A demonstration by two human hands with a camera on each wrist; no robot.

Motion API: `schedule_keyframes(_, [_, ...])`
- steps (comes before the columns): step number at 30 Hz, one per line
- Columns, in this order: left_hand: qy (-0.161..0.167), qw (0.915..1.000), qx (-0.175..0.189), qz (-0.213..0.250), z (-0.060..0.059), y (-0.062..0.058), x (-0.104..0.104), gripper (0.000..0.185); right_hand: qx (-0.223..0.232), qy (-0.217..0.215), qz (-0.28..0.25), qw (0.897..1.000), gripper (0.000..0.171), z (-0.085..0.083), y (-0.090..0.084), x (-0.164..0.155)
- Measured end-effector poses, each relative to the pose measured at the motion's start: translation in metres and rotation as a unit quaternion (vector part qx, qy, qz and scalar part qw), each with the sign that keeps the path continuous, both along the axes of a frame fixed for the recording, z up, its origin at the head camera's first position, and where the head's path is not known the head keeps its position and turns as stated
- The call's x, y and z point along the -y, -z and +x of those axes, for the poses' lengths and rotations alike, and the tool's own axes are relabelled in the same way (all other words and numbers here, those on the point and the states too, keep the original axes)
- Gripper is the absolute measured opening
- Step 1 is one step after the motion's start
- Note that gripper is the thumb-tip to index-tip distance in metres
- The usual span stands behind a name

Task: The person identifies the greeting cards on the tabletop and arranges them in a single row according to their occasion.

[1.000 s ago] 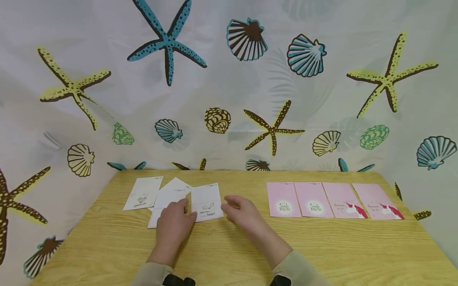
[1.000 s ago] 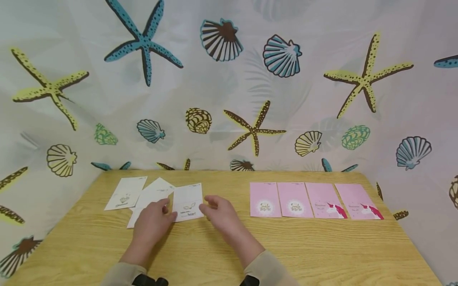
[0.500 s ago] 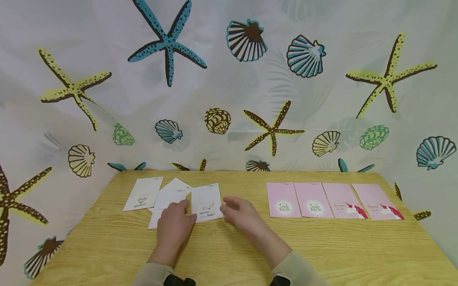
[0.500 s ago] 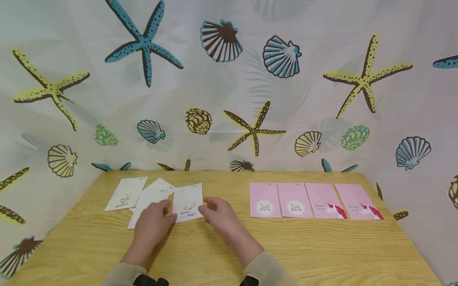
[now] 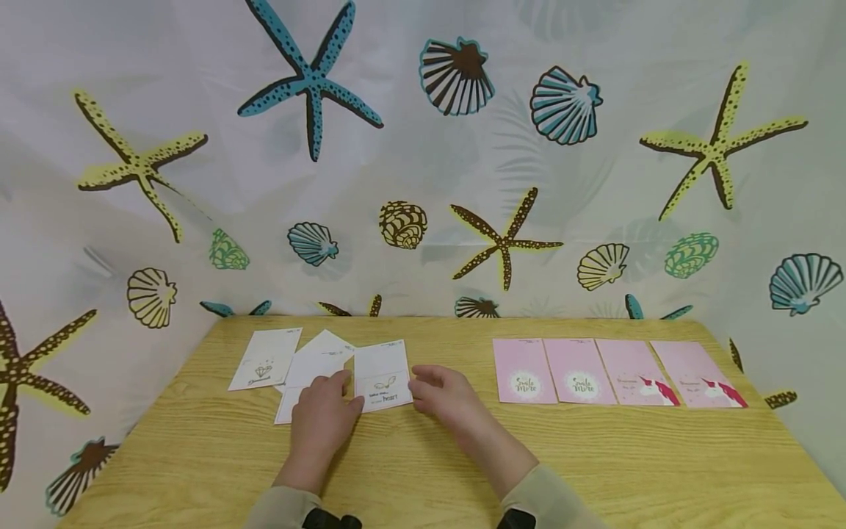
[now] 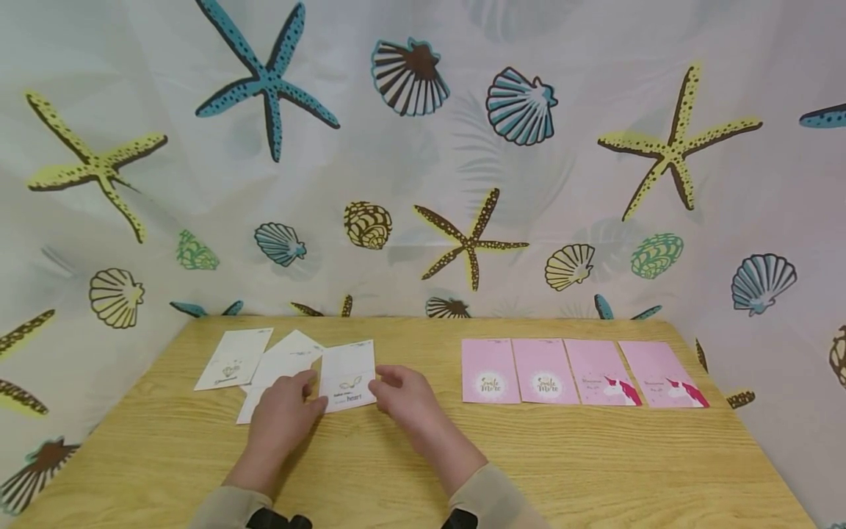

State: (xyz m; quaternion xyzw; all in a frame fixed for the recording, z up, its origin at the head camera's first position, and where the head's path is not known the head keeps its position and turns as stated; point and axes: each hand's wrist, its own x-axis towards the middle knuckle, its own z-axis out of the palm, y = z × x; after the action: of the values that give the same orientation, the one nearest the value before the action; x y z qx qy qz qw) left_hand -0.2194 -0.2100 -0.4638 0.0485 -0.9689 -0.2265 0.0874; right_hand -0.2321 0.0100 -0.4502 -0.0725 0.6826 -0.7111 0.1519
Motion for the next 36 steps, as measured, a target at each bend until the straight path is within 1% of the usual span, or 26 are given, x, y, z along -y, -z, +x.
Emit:
schedule_keyframes(4, [-0.001, 1.0, 0.002, 0.004, 0.0, 0.0, 0.002, 0.046, 0.004, 0.004, -0.008, 1.0, 0.053, 0.0, 0.001, 0.002])
schedule_keyframes(8, [0.0, 1.0, 0.002, 0.006, 0.0, 0.001, 0.002, 0.048, 0.003, 0.011, -0.002, 1.0, 0.051, 0.0, 0.001, 0.005])
schedule_keyframes(14, [0.001, 1.0, 0.002, 0.004, 0.002, 0.002, 0.003, 0.048, 0.006, 0.02, -0.006, 1.0, 0.048, -0.004, 0.002, 0.011])
schedule_keyframes(19, [0.005, 1.0, 0.001, 0.0, 0.002, 0.001, 0.003, 0.05, 0.014, 0.023, -0.015, 1.0, 0.048, -0.008, 0.005, 0.012])
schedule_keyframes(22, [0.007, 1.0, 0.006, 0.0, 0.002, 0.0, 0.003, 0.05, 0.013, 0.021, -0.007, 1.0, 0.047, -0.009, 0.007, 0.013])
schedule_keyframes(26, [0.007, 0.9999, 0.01, 0.001, 0.002, -0.001, 0.002, 0.049, 0.005, 0.012, 0.018, 1.0, 0.043, -0.009, 0.006, 0.012])
schedule_keyframes(31, [0.004, 0.9998, 0.01, 0.017, 0.002, -0.005, 0.0, 0.047, -0.01, 0.013, 0.042, 0.999, 0.042, -0.008, 0.004, 0.013])
schedule_keyframes(36, [-0.006, 0.9983, 0.015, 0.055, 0.002, -0.009, 0.0, 0.048, -0.02, 0.016, 0.043, 0.999, 0.044, -0.008, 0.003, 0.014])
